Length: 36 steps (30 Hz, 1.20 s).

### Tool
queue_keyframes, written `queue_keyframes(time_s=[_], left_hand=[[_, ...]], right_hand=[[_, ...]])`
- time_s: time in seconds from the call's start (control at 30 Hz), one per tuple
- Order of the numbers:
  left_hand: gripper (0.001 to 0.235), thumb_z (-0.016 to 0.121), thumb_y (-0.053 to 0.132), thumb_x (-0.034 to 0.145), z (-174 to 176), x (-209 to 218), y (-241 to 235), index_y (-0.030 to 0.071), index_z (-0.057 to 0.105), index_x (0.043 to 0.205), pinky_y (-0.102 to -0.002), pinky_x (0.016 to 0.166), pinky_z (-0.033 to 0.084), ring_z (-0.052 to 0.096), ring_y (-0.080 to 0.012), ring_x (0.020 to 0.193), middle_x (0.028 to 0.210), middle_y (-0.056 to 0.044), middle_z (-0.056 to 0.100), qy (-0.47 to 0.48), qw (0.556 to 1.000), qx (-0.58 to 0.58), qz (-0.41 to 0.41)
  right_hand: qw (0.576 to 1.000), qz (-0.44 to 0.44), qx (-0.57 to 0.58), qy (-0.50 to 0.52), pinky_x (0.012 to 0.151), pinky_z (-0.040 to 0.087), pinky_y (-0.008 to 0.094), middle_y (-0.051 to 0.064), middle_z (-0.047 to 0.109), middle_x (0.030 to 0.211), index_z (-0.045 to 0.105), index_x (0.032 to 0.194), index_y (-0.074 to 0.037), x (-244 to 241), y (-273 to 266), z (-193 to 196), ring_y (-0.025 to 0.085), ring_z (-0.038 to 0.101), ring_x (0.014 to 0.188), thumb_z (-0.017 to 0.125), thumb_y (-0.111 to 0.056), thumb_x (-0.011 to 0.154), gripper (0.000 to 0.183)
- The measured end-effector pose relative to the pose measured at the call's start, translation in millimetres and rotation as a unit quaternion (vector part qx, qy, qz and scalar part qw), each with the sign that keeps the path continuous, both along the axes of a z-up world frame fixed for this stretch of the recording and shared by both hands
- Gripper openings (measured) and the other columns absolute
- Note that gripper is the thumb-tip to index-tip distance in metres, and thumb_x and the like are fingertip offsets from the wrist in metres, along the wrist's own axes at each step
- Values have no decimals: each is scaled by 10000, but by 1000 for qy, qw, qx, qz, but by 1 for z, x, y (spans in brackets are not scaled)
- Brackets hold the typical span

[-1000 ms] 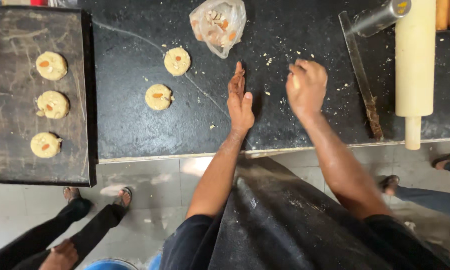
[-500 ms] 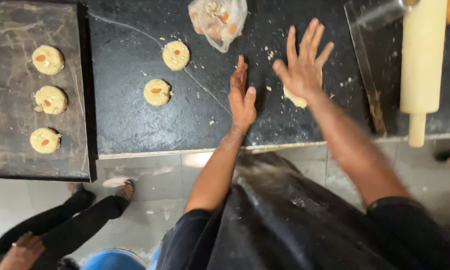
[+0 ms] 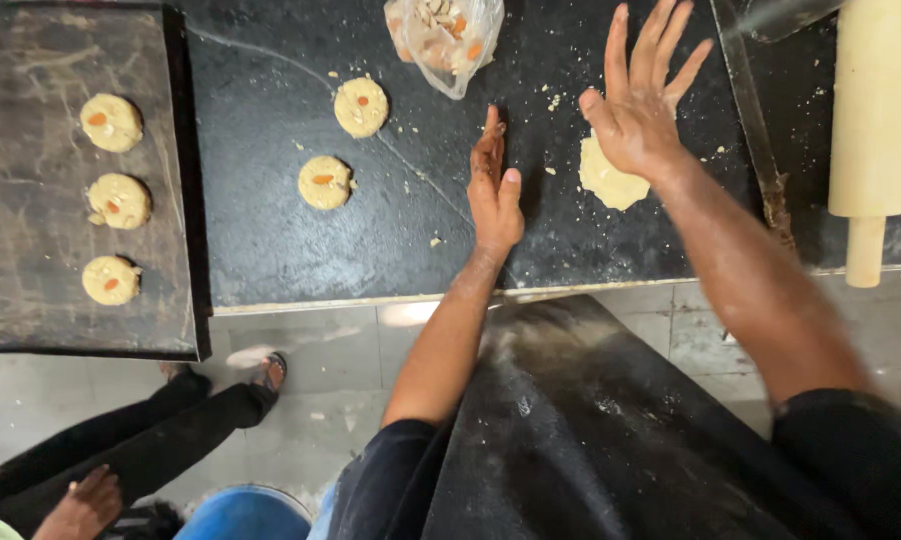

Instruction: The person prepares cookie dough by cutting circular shapes from a flattened dough sheet using a round cutter. They place almonds on the cut dough circles and arrange them on a baking tray. The person also gathers and reuses leftover dough pieces.

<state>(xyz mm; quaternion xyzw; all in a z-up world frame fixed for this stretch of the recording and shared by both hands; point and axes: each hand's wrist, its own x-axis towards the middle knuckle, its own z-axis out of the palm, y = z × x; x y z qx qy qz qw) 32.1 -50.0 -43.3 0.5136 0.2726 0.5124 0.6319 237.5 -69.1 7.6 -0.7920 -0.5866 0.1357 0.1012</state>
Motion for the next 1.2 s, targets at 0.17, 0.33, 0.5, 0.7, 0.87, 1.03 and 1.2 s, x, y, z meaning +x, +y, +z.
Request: queue_keyframes(time_s=[0.17, 0.33, 0.5, 0.7, 0.87, 1.03, 1.2], left_hand=[[589, 470, 262, 1100, 4, 1, 4, -97, 301, 1536, -477, 1343, 239, 305, -376, 1595, 1708, -263, 250, 16, 1000, 3, -6], [566, 474, 260, 1107, 0, 3, 4, -82, 318, 1530, -470, 1349, 234, 297, -363, 1603, 1713, -252, 254, -6, 1000, -1, 4], [568, 486, 275, 1093, 5, 1, 4, -97, 364, 1505, -464, 1323, 283, 360, -367, 1571, 1693, -260, 311, 49, 998, 23, 9], [591, 472, 283, 1116, 6, 3, 4, -102, 338, 1543, -453, 1330, 268, 350, -351, 1578, 1689, -249, 314, 38, 999, 30, 12], [575, 487, 267, 1084, 1, -2, -1, -103, 358, 1504, -468, 1314, 282, 358, -358, 1568, 1692, -250, 312, 46, 998, 31, 9], [567, 484, 237, 1083, -3, 8, 3, -95, 329, 1515, -469, 1323, 259, 328, -354, 1579, 1684, -244, 315, 17, 999, 28, 3], [537, 481, 149, 1055, -7, 5, -2, -80, 333, 1518, -473, 1327, 251, 315, -346, 1585, 1678, -237, 329, 28, 1000, 5, 8]], right_hand=[[997, 24, -76, -8, 1088, -156, 820, 385, -158, 1648, 67, 1700, -45, -7, 4, 2, 573, -196, 1509, 358, -736, 1006, 1022], [992, 13, -58, -108, 1108, -144, 803, 418, -178, 1630, -28, 1707, -7, -5, -10, -7, 563, -198, 1525, 450, -667, 1128, 1000], [997, 8, -73, 3, 1088, -154, 835, 403, -184, 1662, 1, 1705, -33, -7, -10, 5, 590, -217, 1518, 447, -609, 1082, 958], [990, -9, -136, -47, 1128, -143, 794, 367, -175, 1678, -8, 1691, -104, -28, 4, 12, 534, -205, 1552, 486, -656, 987, 1022], [994, -2, 18, 107, 1141, -144, 787, 342, -171, 1703, 23, 1709, 26, -11, -7, 8, 532, -207, 1561, 476, -539, 1090, 952], [967, -76, 235, 56, 1268, 291, 579, 266, 467, 1594, 393, 1560, -12, 113, -28, 37, 445, 394, 1482, 682, -332, 1141, 602], [993, -57, 84, -54, 933, 468, 534, 259, 660, 1149, 612, 1190, 29, 226, -18, 44, 449, 621, 1108, 838, -279, 945, 454]])
